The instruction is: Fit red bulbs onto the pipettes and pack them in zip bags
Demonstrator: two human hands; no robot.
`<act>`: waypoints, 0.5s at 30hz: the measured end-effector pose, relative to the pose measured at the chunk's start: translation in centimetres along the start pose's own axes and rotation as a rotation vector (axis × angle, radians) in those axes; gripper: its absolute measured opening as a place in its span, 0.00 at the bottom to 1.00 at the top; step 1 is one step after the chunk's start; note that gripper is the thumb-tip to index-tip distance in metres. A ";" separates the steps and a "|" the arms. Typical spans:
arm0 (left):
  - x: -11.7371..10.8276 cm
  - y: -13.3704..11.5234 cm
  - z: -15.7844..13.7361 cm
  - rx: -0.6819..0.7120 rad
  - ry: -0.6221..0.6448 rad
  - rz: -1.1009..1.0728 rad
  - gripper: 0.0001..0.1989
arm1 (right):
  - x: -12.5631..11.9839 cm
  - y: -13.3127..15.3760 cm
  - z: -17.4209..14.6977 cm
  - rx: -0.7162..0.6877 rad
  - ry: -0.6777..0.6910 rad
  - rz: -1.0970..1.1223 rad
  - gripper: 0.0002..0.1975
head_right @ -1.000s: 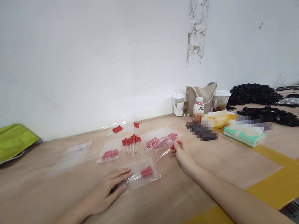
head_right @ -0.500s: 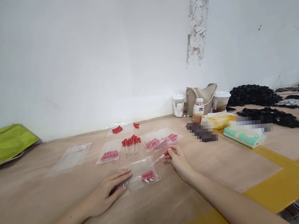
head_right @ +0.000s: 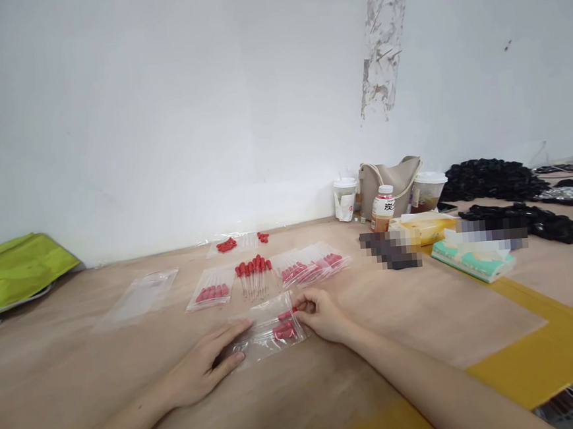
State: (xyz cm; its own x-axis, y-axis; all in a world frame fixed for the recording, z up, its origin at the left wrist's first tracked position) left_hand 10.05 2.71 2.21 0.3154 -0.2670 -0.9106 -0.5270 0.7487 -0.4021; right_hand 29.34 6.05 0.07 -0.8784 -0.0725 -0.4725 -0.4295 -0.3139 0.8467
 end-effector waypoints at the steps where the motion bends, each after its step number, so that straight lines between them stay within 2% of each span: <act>1: 0.0 0.0 0.0 0.000 0.002 -0.003 0.23 | 0.2 0.3 0.1 -0.020 0.015 -0.033 0.05; 3: 0.0 -0.1 0.0 -0.004 0.007 -0.002 0.23 | 0.6 0.9 0.0 -0.071 0.060 -0.067 0.08; 6: 0.0 -0.1 0.1 -0.008 0.011 0.014 0.22 | 0.8 1.2 -0.2 -0.092 0.113 0.041 0.09; 9: 0.0 0.0 0.1 -0.008 0.007 0.024 0.21 | -0.7 0.9 0.1 -0.057 0.030 0.103 0.08; 12: 0.0 0.2 0.1 -0.014 0.001 0.015 0.20 | -2.6 1.5 1.6 -0.063 -0.062 -0.032 0.04; 15: 0.1 0.5 0.1 -0.020 -0.008 0.006 0.19 | -3.5 2.3 4.7 -0.035 -0.078 -0.183 0.04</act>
State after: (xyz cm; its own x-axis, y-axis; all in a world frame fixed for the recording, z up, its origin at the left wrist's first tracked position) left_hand 9.88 3.06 1.92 0.3182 -0.2575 -0.9124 -0.5444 0.7383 -0.3982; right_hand 30.41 10.06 4.81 -0.8003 0.0617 -0.5964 -0.5773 -0.3479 0.7387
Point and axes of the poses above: each hand's wrist, its own z-axis towards the middle knuckle, its own x-axis out of the palm, y = z × x, the point moved 9 cm from there along z, towards the middle knuckle, and after that the axes turned 7 degrees about y, right-handed, at the moved point
